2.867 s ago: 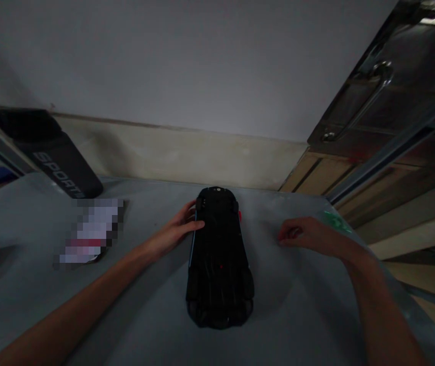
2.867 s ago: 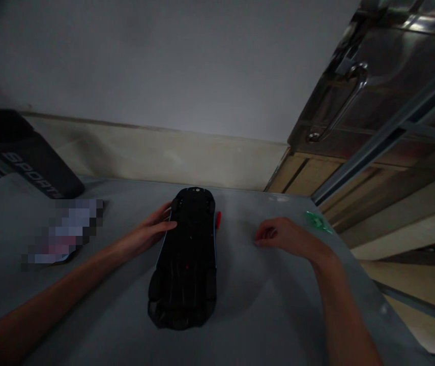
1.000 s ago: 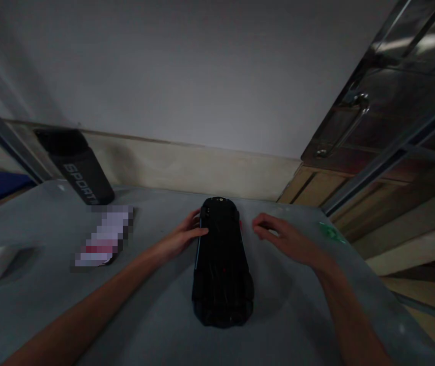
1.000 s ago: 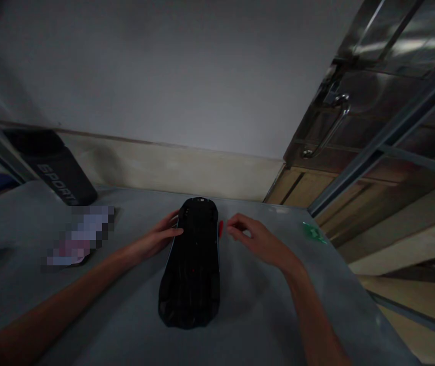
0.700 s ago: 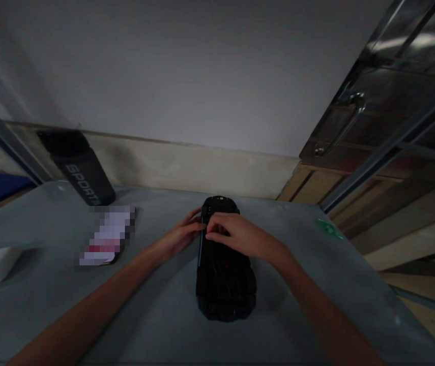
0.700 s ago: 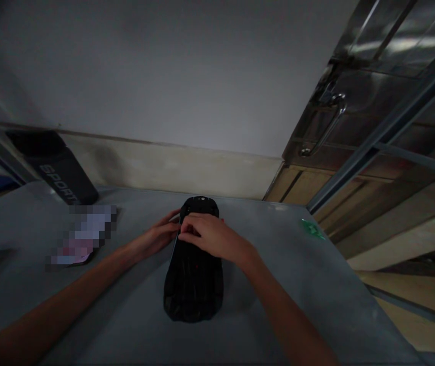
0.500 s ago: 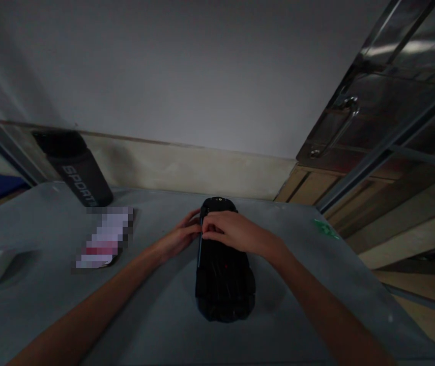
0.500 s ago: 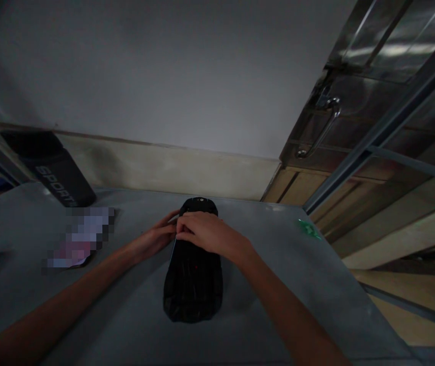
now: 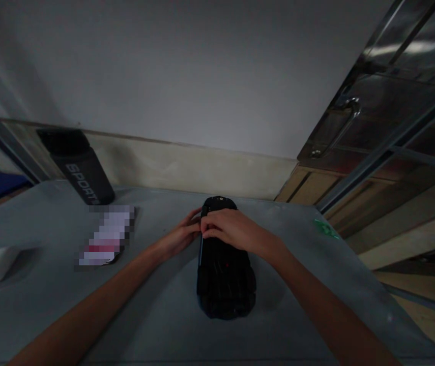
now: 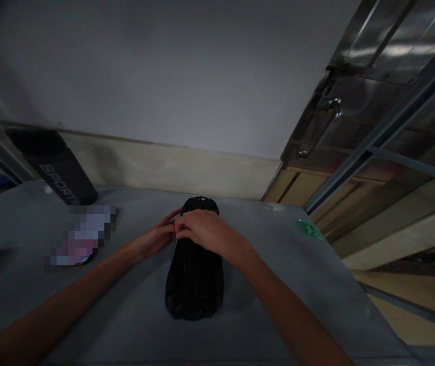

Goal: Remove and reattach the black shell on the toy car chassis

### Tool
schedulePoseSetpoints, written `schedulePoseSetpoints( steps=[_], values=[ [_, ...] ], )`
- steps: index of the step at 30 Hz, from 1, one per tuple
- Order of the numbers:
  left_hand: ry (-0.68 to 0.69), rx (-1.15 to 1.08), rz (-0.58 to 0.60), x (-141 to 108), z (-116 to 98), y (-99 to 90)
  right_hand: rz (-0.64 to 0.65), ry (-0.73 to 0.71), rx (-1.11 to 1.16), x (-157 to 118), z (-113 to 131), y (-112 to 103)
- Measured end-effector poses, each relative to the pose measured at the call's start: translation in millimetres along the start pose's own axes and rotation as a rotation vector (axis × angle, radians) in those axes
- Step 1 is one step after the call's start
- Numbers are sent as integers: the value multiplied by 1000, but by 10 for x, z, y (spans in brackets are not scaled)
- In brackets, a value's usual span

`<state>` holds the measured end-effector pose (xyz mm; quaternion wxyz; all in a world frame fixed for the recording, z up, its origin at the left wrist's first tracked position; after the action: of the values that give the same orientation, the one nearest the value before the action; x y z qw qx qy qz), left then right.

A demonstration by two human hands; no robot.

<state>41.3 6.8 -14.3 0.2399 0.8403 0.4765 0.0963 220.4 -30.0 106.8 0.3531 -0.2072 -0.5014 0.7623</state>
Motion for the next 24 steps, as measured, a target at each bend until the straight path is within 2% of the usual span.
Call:
schedulePoseSetpoints(
  steps=[4,17,20,24],
  values=[
    [-25,15,-38,-9,-13,10,-20,1,15,-17,6,7],
    [-25,-7,-1,-3,-3,-9,-68,21,55,-46,-26,1],
    [-26,-16,-5,-1,-7,-1,-198,51,168,-144,-118,-44],
    [-40,-29,7,10,-3,-2,-504,239,230,-437,-465,-40]
  ],
)
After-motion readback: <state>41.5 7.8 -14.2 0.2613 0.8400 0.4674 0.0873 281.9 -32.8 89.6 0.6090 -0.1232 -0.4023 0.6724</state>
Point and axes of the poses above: each hand's wrist, its own x-axis towards the middle knuckle, its own y-axis out of the palm, z = x × y, the point moved 2 cm from there along x, towards the middle knuckle, and after that the axes turned 2 degrees about -x, right-handed, at the moved point
